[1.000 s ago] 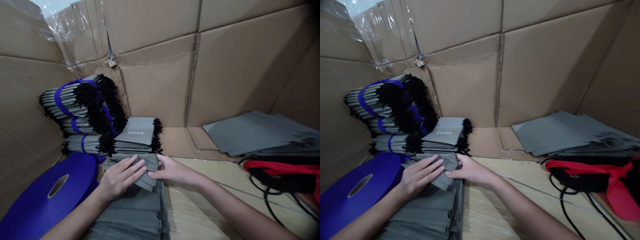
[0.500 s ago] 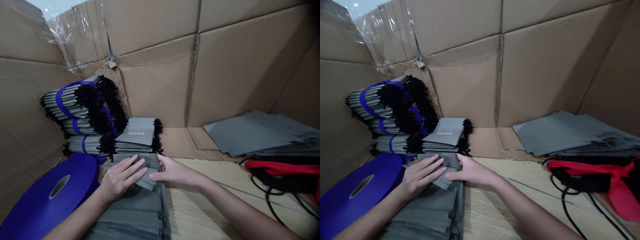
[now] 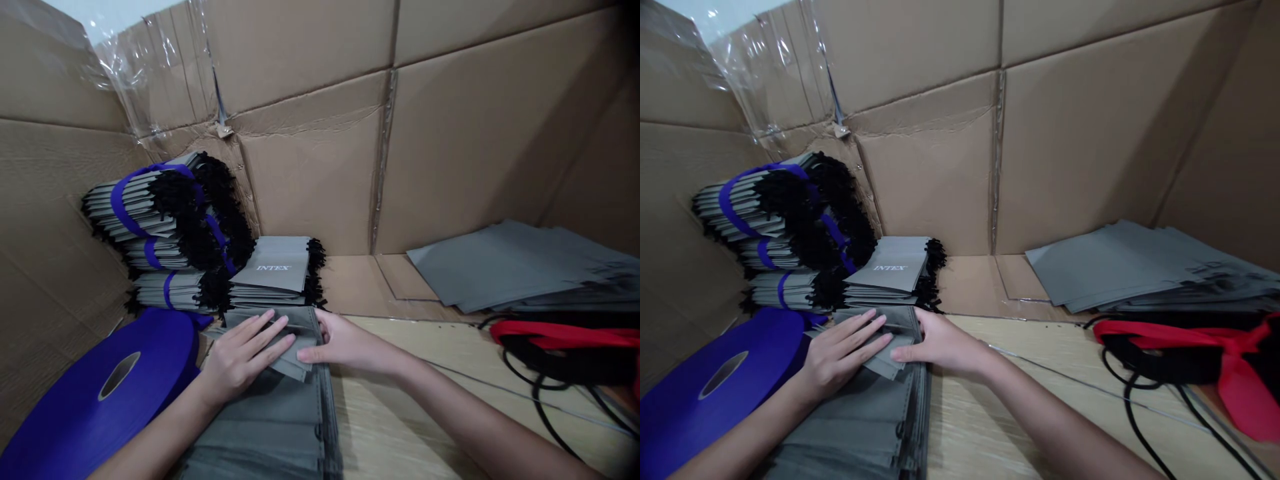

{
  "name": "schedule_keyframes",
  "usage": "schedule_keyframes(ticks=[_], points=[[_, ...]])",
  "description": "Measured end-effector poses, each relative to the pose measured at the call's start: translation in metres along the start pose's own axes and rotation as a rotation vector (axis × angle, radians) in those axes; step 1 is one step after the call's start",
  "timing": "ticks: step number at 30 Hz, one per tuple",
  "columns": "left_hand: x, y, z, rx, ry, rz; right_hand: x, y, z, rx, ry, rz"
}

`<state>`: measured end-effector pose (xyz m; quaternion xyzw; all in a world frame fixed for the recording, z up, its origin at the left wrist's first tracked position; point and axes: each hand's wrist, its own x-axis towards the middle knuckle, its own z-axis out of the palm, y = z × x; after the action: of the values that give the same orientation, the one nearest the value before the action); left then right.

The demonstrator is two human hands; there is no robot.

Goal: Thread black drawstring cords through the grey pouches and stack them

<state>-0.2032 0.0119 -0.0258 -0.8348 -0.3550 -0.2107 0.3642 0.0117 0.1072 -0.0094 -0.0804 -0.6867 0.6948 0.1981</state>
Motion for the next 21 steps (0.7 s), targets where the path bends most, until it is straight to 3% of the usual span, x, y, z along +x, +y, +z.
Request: schedule_keyframes(ticks=[10,14,16,19,21], points=[[0.0001,0.0002,0.0001,0.016,0.022,-0.008,0.0067,0.0051,0.0011,0.005,0.103,-0.056],[-0.0004,0.0001,-0.0005,0.019,0.025,0.005,0.0046,0.0056,-0.002,-0.035,0.204,0.06],[-0.0004,-0.0001,-0.0002,0.021,0.029,0.0,0.0021,0.0026,-0.0029,-0.071,0.18,0.085],[-0.0003,-0.0005,0.0005,0.013,0.042,-0.006,-0.0007,-0.0002,-0.0023,-0.054,0.052,0.001],[-0.0004,-0.0005,0.0007,0.01,0.044,-0.004,-0.0007,0.0008,-0.001,-0.077,0.043,-0.033]])
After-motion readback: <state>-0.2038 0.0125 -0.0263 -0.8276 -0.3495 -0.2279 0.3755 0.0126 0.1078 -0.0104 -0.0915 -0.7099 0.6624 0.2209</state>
